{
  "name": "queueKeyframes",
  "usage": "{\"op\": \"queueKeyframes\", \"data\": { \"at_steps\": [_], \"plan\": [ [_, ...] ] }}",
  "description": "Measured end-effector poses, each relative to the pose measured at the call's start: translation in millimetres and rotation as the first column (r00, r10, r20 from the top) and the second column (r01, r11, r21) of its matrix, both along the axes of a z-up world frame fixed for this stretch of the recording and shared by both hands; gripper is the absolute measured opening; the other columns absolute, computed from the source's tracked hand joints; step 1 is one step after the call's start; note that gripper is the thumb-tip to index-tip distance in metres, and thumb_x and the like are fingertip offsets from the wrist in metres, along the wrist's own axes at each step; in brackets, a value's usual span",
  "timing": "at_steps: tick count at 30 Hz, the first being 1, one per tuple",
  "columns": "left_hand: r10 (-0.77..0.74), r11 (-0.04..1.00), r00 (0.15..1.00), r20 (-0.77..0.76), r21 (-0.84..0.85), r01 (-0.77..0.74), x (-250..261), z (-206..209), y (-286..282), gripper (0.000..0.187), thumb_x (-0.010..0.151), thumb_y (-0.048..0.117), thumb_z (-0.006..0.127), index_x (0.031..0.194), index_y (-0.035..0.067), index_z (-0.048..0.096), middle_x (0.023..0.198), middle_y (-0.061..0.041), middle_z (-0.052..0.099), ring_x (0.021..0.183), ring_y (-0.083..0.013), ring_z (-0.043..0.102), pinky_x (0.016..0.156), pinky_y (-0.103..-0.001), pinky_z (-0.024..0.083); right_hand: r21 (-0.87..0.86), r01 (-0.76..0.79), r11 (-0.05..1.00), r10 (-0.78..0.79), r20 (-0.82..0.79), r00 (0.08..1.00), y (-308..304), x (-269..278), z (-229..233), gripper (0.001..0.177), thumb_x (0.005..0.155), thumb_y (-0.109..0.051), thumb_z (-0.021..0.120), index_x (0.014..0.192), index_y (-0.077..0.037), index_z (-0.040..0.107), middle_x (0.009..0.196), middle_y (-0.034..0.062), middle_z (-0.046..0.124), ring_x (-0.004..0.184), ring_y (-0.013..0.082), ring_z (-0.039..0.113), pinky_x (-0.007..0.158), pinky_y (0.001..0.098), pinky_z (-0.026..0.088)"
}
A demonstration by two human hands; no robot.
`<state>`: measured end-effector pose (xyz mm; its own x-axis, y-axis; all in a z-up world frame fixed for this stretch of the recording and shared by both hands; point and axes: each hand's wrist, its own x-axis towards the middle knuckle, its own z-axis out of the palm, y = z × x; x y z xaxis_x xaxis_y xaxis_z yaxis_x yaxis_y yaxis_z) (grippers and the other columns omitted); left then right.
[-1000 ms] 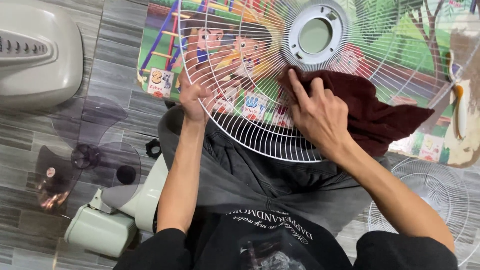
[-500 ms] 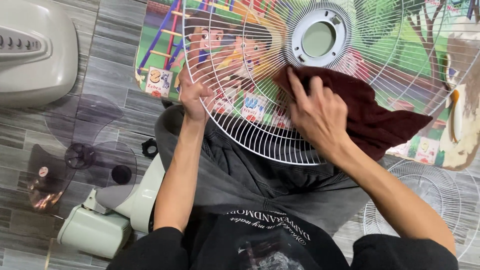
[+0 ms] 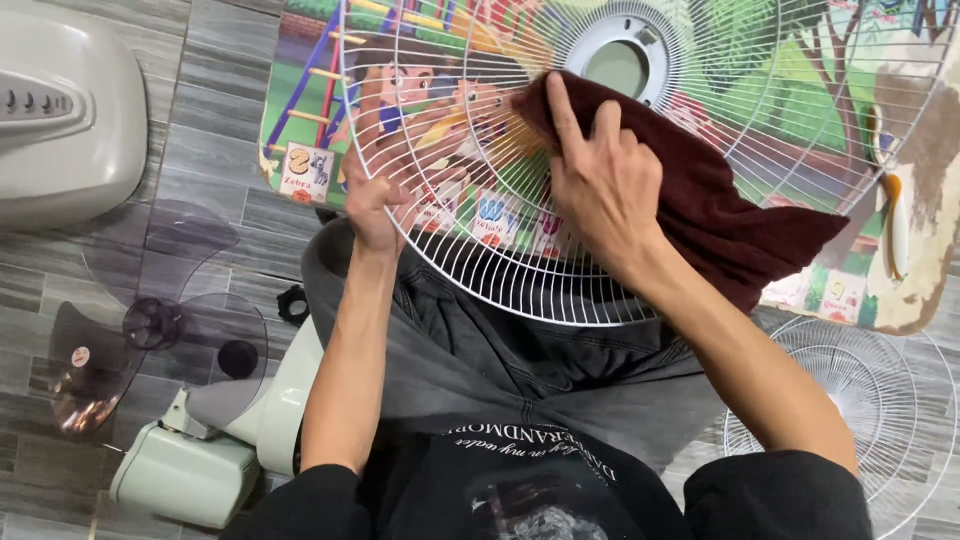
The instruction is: Cleaning a fan grill using a toothbrush to scrub the wires and a cloth to wipe it down.
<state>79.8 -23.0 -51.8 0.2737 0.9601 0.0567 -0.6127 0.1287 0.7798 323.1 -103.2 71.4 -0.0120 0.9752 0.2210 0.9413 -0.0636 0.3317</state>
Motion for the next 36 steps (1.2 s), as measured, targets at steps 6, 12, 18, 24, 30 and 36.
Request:
{"op": "queueKeyframes", "data": {
  "at_steps": [6,12,18,24,30,36],
  "plan": [
    [-0.025,0.999,0.968,0.25,-0.029,0.034,5.1,-1.8,13.0,0.086,0.052,-0.008,0.051,0.136,0.007,0.057,0.103,-0.026,0.067,0.091,-0.0452,0.073,0.081,-0.061,0.064,0.082,-0.052,0.995,0.053,-0.01,0.999,-35.5,4.1,-3.8,0.059,0.094,-0.037,0.061,0.152,-0.026,0.059,0.088,0.0056,0.048,0.056,0.024,0.064,0.05,0.036,0.052],
    [-0.059,0.998,0.974,0.22,-0.021,0.066,3.3,7.0,12.8,0.087,0.05,-0.008,0.05,0.135,0.003,0.056,0.101,-0.027,0.067,0.092,-0.0484,0.072,0.081,-0.063,0.062,0.252,-0.074,0.965,0.059,0.067,0.996,16.2,-6.3,-28.4,0.064,0.09,-0.038,0.064,0.151,-0.023,0.055,0.093,0.0075,0.048,0.061,0.0246,0.058,0.054,0.0371,0.049],
    [-0.015,0.999,0.973,0.229,-0.034,0.024,0.8,-26.3,14.2,0.089,0.051,-0.007,0.05,0.138,0.007,0.055,0.102,-0.027,0.067,0.089,-0.0476,0.073,0.077,-0.062,0.064,0.29,-0.051,0.956,0.038,0.05,0.998,37.0,2.0,-39.1,0.066,0.086,-0.027,0.064,0.15,-0.015,0.055,0.094,0.0077,0.047,0.063,0.0231,0.054,0.053,0.0354,0.043],
    [-0.005,1.0,0.978,0.208,-0.006,0.006,4.2,-12.0,12.5,0.084,0.055,-0.009,0.049,0.135,0.013,0.057,0.103,-0.023,0.067,0.094,-0.044,0.072,0.082,-0.061,0.065,0.058,-0.187,0.981,0.187,-0.002,0.982,-43.6,28.3,-6.0,0.048,0.087,-0.038,0.068,0.133,-0.022,0.072,0.091,0.0067,0.05,0.065,0.026,0.06,0.058,0.0379,0.047],
    [-0.042,0.993,0.997,0.066,0.115,0.034,4.2,5.8,1.9,0.086,0.065,-0.01,0.039,0.148,0.011,0.046,0.157,-0.011,0.043,0.145,-0.0309,0.043,0.126,-0.053,0.039,0.028,0.027,0.999,-0.029,0.05,0.998,-73.8,74.4,16.3,0.031,0.097,-0.038,0.065,0.124,-0.025,0.074,0.09,0.0052,0.051,0.062,0.0285,0.064,0.053,0.0417,0.052],
    [-0.032,0.997,0.999,0.009,0.071,0.031,0.5,4.8,1.5,0.082,0.065,-0.007,0.04,0.145,0.01,0.046,0.148,-0.011,0.047,0.136,-0.0284,0.048,0.12,-0.047,0.042,0.08,0.125,0.989,-0.104,-0.225,0.969,-19.1,79.8,29.1,0.043,0.106,-0.018,0.066,0.145,0.0,0.061,0.095,0.0109,0.052,0.051,0.0141,0.039,0.036,0.0272,0.029]
  ]
}}
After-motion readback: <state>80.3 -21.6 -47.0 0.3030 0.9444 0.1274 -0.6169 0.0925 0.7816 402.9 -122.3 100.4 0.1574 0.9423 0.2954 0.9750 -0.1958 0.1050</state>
